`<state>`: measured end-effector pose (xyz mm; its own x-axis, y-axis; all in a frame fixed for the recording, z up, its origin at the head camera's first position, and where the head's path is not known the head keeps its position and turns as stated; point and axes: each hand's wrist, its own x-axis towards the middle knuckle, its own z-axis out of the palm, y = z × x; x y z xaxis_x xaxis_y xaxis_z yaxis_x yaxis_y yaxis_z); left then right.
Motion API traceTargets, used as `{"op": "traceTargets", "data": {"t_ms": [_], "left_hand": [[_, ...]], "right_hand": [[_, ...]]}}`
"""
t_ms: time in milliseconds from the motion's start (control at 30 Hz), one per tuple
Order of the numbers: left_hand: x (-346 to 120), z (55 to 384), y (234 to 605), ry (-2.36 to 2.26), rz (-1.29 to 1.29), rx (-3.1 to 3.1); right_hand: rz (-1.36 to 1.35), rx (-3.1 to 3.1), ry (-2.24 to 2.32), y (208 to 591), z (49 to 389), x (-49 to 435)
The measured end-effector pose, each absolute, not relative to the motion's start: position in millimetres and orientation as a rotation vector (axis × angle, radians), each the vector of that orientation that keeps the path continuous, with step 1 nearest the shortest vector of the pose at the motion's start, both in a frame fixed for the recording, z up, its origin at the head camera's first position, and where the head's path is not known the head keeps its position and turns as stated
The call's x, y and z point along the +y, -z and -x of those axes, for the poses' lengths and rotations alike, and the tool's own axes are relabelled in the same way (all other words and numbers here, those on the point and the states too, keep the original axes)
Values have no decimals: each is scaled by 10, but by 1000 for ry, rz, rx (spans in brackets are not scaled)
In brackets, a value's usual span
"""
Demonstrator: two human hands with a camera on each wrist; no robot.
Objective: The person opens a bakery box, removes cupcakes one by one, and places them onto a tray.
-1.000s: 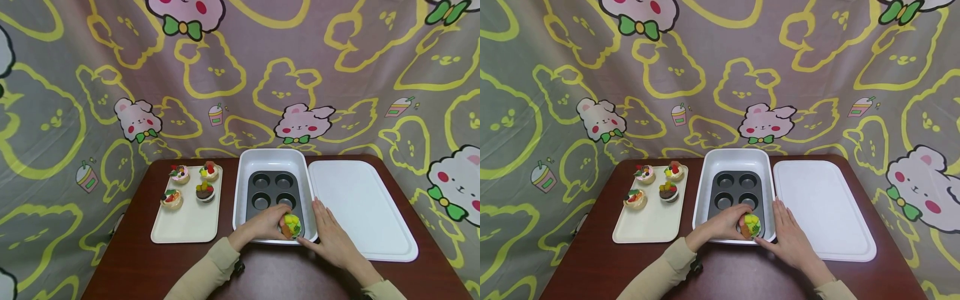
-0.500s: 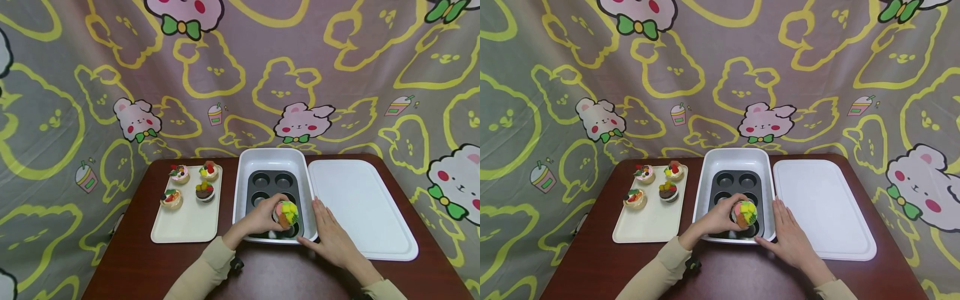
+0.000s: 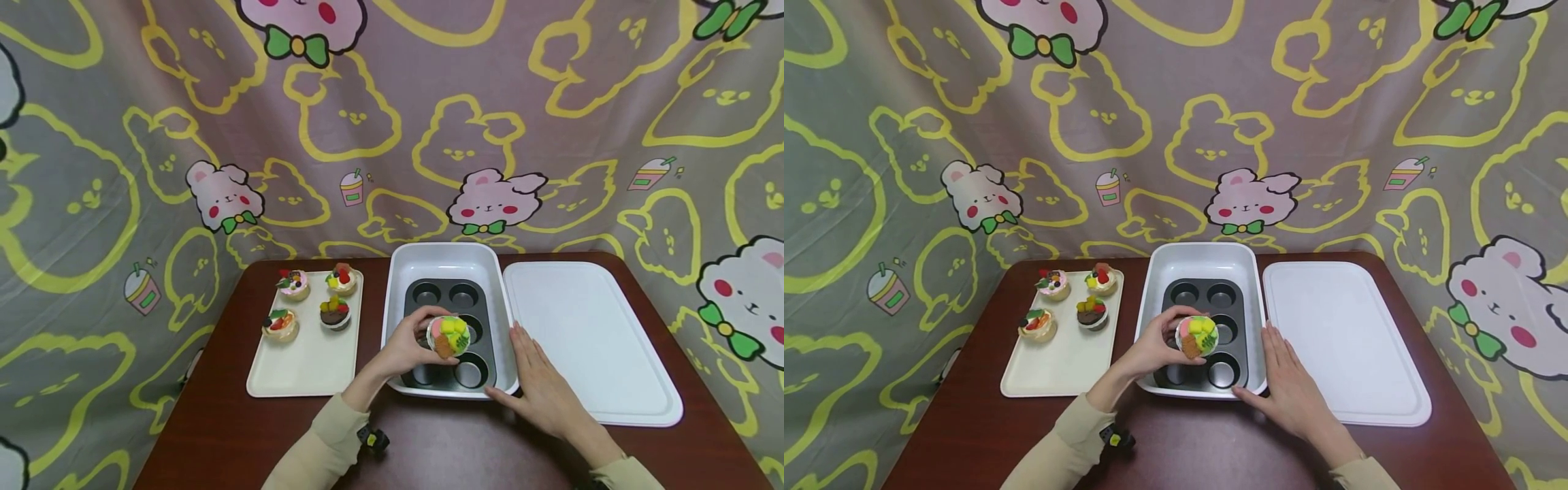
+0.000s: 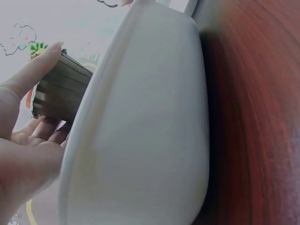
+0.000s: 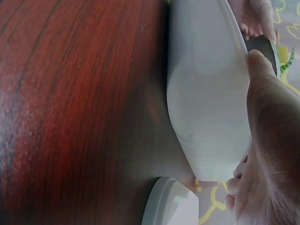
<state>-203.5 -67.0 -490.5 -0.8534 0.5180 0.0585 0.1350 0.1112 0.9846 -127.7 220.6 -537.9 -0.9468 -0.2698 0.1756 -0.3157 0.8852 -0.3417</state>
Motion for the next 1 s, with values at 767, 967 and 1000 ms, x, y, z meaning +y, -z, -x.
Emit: {"op": "traceTargets", "data": {"t_ms": [767, 967, 1000], "left_hand": [[-1584, 1786, 4855, -1926, -122, 2250], [-1796, 1707, 4901, -1951, 0, 2308], [-1828, 1693, 4911, -1963, 15, 2307]], "right_hand": [[-506, -2840, -537, 5401, 1261, 2208], [-508, -2841, -535, 5401, 1267, 2208], [-509, -2841, -533, 5402, 1269, 2208]]}}
